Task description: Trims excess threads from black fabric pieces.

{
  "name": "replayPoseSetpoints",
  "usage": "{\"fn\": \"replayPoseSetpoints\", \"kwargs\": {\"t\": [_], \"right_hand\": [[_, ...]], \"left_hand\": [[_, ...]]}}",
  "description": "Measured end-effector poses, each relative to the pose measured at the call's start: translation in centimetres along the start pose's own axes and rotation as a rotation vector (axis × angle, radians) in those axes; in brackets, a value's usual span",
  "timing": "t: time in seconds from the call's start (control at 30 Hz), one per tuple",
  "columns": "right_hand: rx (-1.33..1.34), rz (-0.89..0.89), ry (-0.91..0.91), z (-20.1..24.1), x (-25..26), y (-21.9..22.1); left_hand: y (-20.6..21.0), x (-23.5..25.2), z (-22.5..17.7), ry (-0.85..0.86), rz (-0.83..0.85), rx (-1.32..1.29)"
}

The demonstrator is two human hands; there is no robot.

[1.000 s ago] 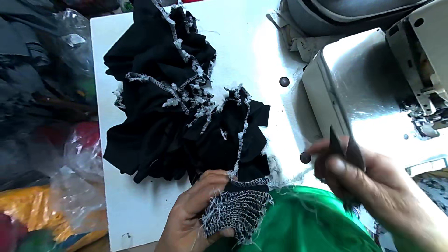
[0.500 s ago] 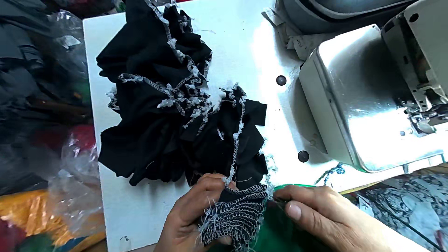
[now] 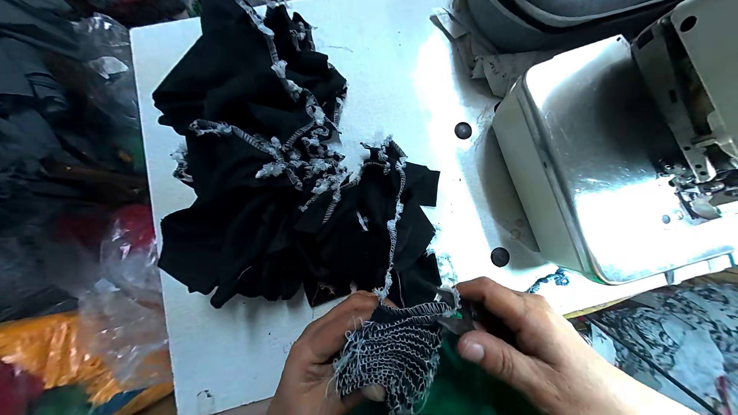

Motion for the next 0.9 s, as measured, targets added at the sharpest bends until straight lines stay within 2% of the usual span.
{"fn": "replayPoseSetpoints", "kwargs": {"t": [0.17,0.3,0.37,0.47,0.6,0.77,0.9], "right_hand": [[-0.037,-0.020,-0.127,0.0,0.5,-0.2],[0.032,-0.117,0.015,-0.1,0.3,-1.2],[-0.012,-0.180,0.093,-0.3,0.3,-2.0],[-0.149,-0.208,0.104,-0.2,0.4,-3.0],[-0.297,-0.163,0.015,0.3,1.0,-3.3],[-0.054,-0.058,-0.015,1.0,2.0,-3.2],[-0.194,0.067,-0.084,1.6,2.7,-3.0]], "left_hand": [[0.5,-0.1,0.5,-0.009,0.045,-0.037],[0.0,-0.1,0.6,0.021,0.012,0.000],[-0.6,-0.1,0.4,0.044,-0.001,0.048],[-1.3,-0.5,-0.1,0.062,0.004,0.058],[-1.8,-0.9,-0.9,0.070,0.021,0.101],[-2.1,-1.0,-1.2,0.070,0.083,0.128],[-1.3,-0.9,-0.7,0.070,0.078,0.177]]}}
Point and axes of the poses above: each hand's wrist, its own x-axis towards the middle knuckle, its own y-axis out of the palm, z = x × y, the point moved 2 cm from there along x, towards the middle knuckle, and after that the axes turned 7 degrees about -y, right-handed, at the moved point
